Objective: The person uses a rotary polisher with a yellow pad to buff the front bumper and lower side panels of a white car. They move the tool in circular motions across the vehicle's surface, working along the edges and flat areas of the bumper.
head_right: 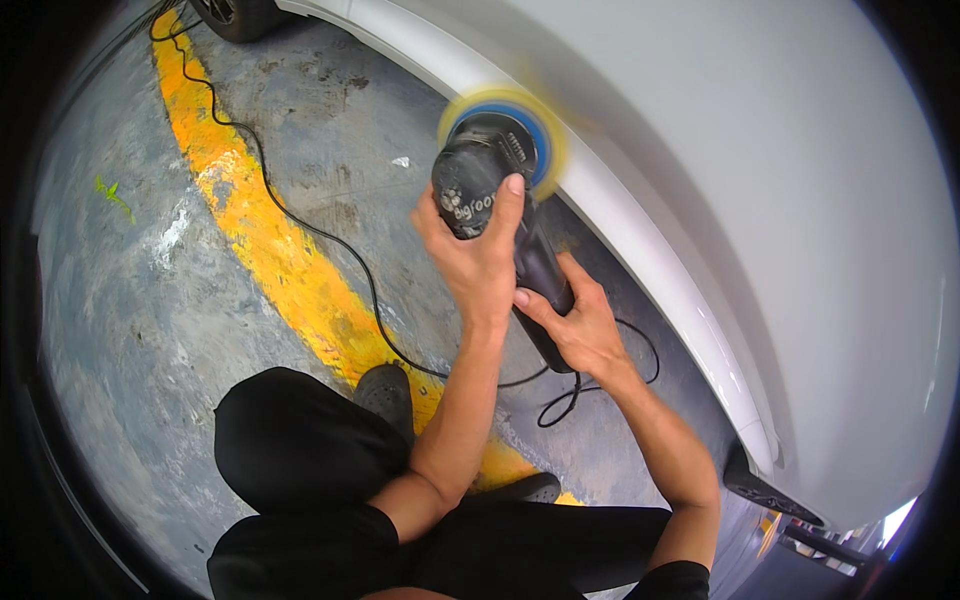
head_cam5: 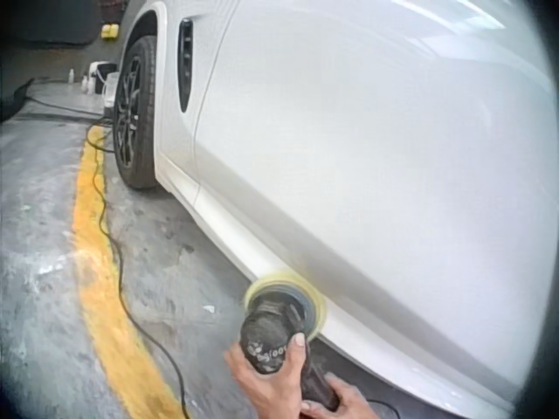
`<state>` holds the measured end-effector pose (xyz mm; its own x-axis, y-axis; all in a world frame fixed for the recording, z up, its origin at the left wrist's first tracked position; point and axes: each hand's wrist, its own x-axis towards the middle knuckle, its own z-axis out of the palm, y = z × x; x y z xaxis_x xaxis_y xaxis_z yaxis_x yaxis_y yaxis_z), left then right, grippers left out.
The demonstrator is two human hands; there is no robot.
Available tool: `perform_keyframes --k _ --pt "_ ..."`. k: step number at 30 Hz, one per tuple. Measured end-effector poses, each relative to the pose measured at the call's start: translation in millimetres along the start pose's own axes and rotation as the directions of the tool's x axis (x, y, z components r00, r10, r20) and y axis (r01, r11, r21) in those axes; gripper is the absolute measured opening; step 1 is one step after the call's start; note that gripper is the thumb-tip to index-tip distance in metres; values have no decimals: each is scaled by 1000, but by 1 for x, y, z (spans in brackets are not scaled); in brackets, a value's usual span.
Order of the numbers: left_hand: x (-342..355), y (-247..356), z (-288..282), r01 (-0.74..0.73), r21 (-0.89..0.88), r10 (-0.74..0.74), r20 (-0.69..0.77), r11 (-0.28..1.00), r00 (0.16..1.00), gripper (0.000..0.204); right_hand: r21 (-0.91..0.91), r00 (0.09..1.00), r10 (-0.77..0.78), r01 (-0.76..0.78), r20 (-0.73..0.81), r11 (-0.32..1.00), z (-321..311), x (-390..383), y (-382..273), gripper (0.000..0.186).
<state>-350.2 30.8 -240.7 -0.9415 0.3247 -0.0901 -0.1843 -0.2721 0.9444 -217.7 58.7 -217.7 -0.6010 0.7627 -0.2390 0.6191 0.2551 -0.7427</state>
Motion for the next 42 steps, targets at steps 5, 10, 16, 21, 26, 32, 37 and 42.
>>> perform_keyframes --k 5,10,16,21,26,32,37,42 --pt "76 -5 -15 -29 -68 23 -83 997 996 65 -105 1000 -19 18 -10 994 34 55 -41 61" --pt "146 -4 -28 -62 -121 51 -93 991 994 60 -147 999 -46 42 -28 988 63 102 -80 68" --pt "206 21 -34 34 -280 -80 -154 959 985 56 -276 1000 -12 17 23 961 82 147 -128 82" --pt "212 15 -34 29 -330 -58 -78 943 995 53 -282 999 -18 31 50 959 75 147 -131 88" --pt "158 10 -28 67 -281 -88 -64 957 994 53 -275 998 0 16 56 961 55 111 -100 84" --pt "59 -12 -14 117 -262 -103 67 958 992 60 -274 997 76 -65 31 959 8 32 -50 78" --pt "-35 -18 -3 145 -233 -100 193 962 976 59 -238 995 88 -94 -36 967 -26 -43 8 78" --pt "-131 -25 6 171 -116 -131 288 978 949 59 -148 979 204 -205 -23 968 -60 -118 60 77"
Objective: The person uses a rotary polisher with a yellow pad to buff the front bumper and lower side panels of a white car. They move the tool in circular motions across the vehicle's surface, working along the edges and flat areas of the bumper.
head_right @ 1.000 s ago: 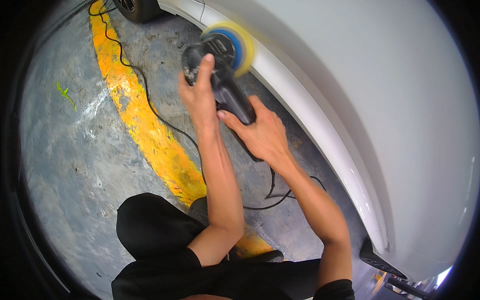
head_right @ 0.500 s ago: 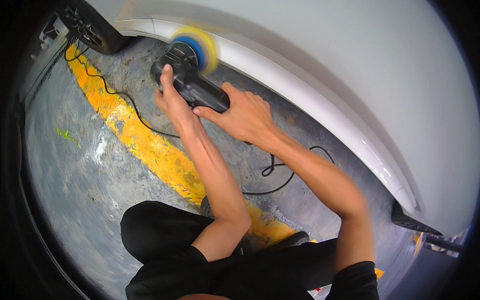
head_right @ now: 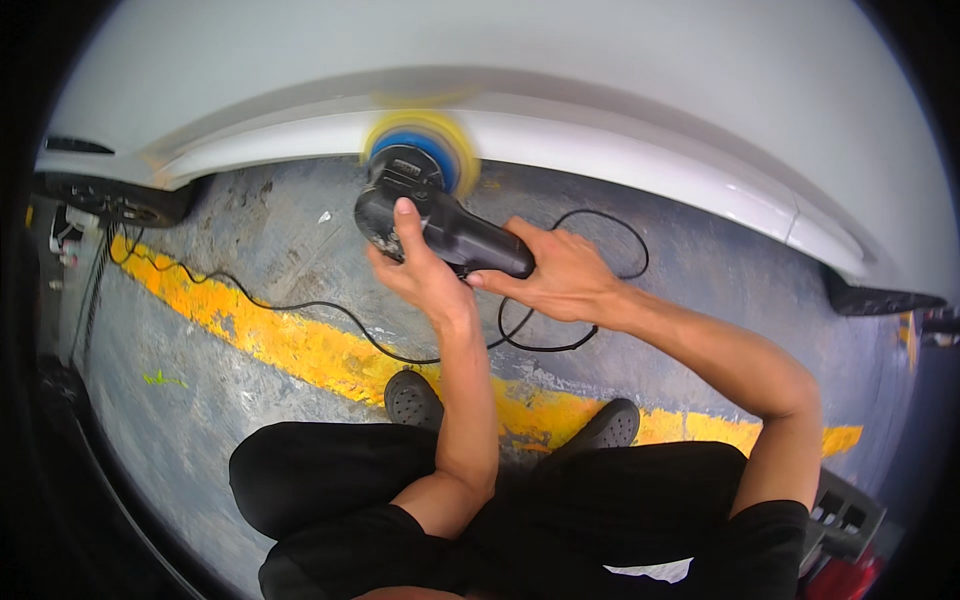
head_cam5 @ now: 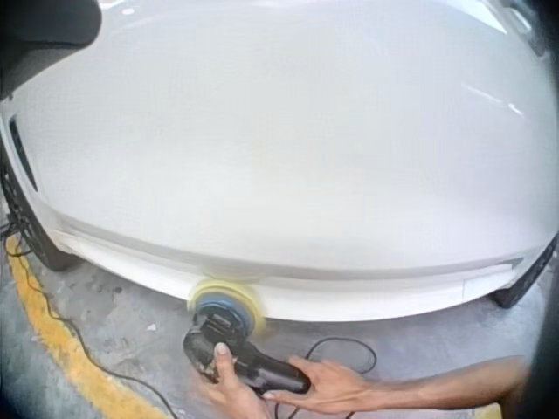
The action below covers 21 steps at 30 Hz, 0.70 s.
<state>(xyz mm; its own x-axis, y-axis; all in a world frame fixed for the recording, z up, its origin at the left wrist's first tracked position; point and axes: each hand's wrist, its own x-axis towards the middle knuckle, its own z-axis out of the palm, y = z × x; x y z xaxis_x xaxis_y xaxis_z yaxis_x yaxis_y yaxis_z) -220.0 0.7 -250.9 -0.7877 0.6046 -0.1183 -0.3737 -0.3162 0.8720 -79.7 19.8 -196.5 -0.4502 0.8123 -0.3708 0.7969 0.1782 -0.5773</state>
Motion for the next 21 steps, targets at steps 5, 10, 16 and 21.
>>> perform_keyframes --k 5,10,16,21 --pt "-79 -32 31 -23 54 17 121 998 993 58 127 995 53 -42 -89 991 -10 -55 87 83" --pt "-137 -67 48 -156 169 100 303 973 948 64 304 975 92 -27 -202 952 -1 -102 153 79" --pt "-191 -88 69 -295 214 151 508 931 848 70 483 911 133 79 -390 872 26 -135 215 72" --pt "-219 -86 87 -395 301 134 624 868 770 76 634 849 205 182 -487 751 48 -151 231 69"
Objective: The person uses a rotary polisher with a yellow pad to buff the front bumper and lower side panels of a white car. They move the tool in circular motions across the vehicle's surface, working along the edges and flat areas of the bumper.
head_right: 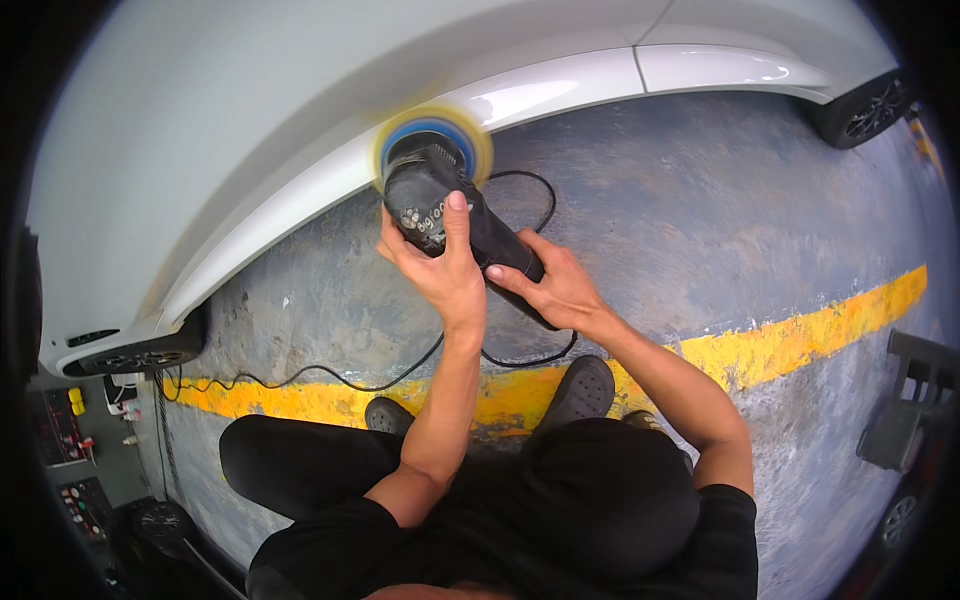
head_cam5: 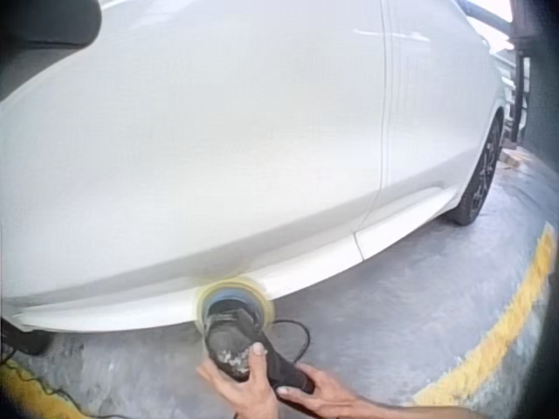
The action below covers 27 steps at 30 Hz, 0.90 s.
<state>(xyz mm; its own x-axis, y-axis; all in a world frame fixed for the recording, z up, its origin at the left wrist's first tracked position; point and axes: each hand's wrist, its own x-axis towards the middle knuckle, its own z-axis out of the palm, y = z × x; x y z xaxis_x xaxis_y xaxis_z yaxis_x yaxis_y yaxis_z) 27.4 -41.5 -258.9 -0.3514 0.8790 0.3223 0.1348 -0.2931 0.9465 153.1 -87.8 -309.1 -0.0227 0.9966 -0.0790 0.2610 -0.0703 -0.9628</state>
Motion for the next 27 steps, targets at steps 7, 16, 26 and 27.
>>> perform_keyframes --k 7,16,26,27 --pt "-9 1 37 -57 28 50 196 998 979 91 269 982 -16 68 -190 961 0 -20 22 59" --pt "-19 15 88 -217 147 153 359 965 921 95 410 937 -38 188 -347 892 -14 -24 45 76" --pt "-24 17 78 -135 101 93 345 986 934 98 286 961 3 80 -276 955 -29 -30 38 68" --pt "-25 18 78 -128 117 79 354 985 932 101 270 971 12 54 -237 961 -33 -31 38 66"
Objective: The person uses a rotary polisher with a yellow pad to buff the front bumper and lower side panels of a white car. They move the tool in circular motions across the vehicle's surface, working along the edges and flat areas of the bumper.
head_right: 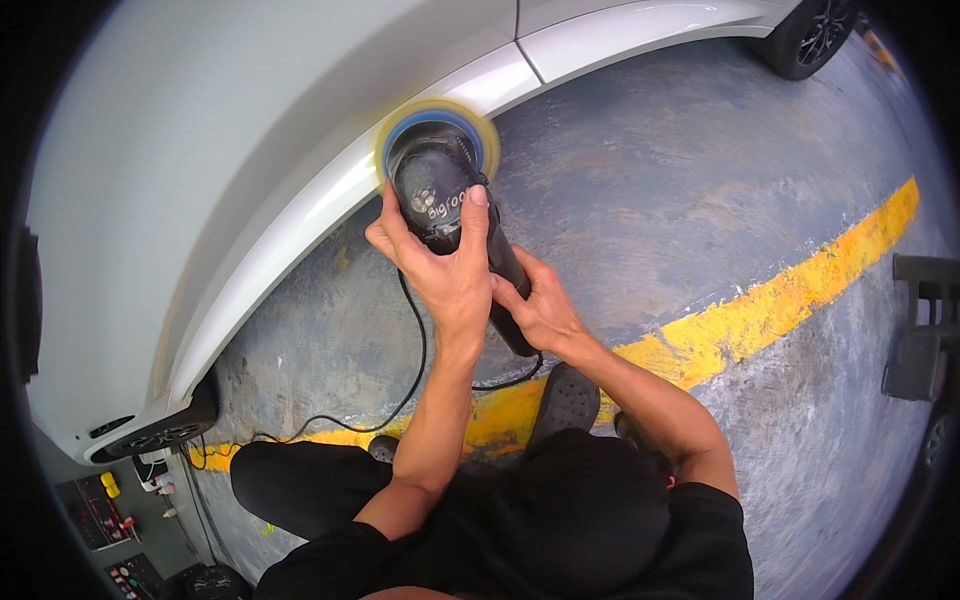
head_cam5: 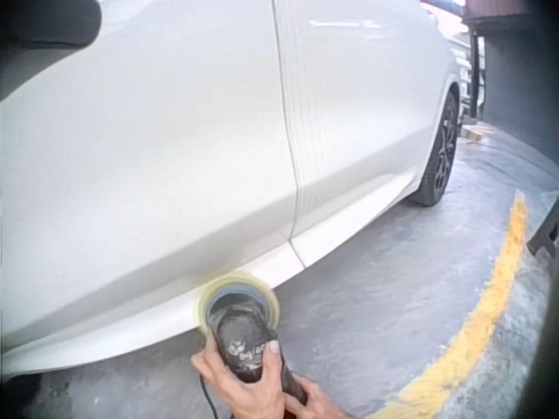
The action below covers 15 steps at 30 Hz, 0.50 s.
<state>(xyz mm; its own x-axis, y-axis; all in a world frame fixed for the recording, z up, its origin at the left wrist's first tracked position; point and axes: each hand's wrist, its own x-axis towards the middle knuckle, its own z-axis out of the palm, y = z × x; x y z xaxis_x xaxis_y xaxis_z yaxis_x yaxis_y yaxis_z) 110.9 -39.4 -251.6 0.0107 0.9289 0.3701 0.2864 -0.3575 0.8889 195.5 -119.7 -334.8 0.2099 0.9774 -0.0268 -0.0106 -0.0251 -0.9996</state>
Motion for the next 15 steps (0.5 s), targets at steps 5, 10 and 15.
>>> perform_keyframes --k 5,10,15 --pt "2 2 29 -143 82 134 111 986 985 112 127 993 -64 77 -99 989 -19 5 1 71" --pt "-6 7 48 -190 30 179 218 981 959 111 99 969 -101 125 -224 987 -35 7 20 71" --pt "-18 4 41 218 -144 -140 417 965 898 90 104 964 -58 88 -259 991 -40 8 22 62"
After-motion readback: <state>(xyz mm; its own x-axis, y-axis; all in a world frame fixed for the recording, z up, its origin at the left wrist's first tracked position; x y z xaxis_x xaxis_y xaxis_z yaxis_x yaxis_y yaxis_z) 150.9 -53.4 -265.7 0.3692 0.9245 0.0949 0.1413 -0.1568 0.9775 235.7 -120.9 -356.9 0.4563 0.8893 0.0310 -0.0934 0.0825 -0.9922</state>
